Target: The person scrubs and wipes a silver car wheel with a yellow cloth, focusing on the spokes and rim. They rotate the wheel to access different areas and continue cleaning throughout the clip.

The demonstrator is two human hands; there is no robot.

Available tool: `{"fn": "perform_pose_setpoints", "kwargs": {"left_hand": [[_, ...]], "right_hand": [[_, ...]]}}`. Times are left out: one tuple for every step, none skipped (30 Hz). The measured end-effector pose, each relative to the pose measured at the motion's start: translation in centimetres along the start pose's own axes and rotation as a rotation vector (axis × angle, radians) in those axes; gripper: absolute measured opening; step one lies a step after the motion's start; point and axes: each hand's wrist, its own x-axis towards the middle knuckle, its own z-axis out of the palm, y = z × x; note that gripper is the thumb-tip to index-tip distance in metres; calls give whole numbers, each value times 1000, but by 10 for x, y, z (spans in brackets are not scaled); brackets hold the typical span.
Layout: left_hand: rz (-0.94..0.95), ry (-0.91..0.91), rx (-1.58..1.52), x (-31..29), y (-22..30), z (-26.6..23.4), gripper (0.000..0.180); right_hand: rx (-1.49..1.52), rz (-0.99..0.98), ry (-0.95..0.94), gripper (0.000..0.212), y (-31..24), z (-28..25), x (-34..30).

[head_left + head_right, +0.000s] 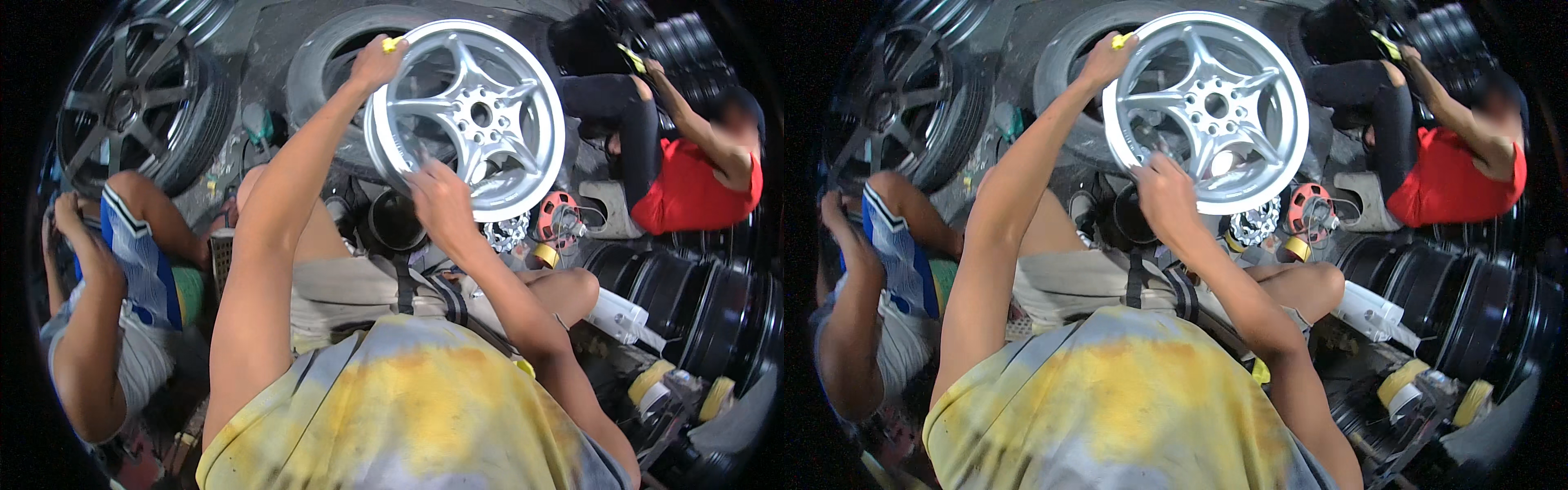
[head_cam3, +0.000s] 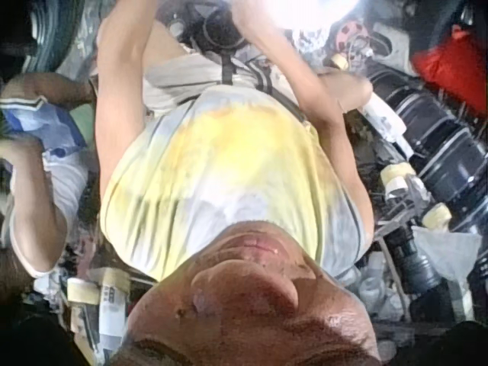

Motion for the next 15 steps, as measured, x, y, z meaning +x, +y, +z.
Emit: {"fn": "perform_pose_setpoints", "kwargs": {"left_hand": [[15, 56, 6, -3, 3, 2, 72], [-7, 4, 42, -1, 4, -4, 68], [-29, -27, 53, -5, 10, -9, 63], [-14, -13, 73, -12, 11, -13, 59], [-28, 15, 92, -19, 6, -17, 59], [-39, -5, 100, -21, -6, -22, 60], [-8, 10, 35, -32, -18, -22, 61], [-46, 5, 50, -48, -20, -21, 61], [-59, 34, 33, -72, -18, -20, 61], [-94, 44, 17, -97, -19, -18, 62], [-130, 63, 8, -124, -21, -16, 63], [-134, 55, -44, -151, -18, -9, 63], [-177, 24, -162, -172, -34, 0, 62], [-255, -56, -273, -201, -4, 6, 61], [-382, -147, -419, -218, -3, 9, 57]], "right_hand": [[-3, -11, 60, 16, 0, 17, 24], [-4, -45, 90, 17, -4, 27, 49], [-12, -16, 143, 17, -6, 39, 71], [-20, -4, 214, 15, -3, 54, 86], [-7, 10, 202, 13, -5, 58, 87], [10, 29, 188, 12, -8, 59, 82], [23, 19, 147, 12, -6, 54, 64], [29, 2, 106, 12, -1, 41, 37], [42, -17, 59, 12, 5, 26, 10], [66, -20, -13, 14, 16, 3, -16], [97, -32, -85, 16, 33, -21, -41], [79, -42, -67, 21, 57, -41, -64], [-4, 31, -164, 23, 75, -65, -77], [3, 8, -141, 16, 103, -89, -88], [-56, 40, -225, 17, 122, -113, -85]]}}
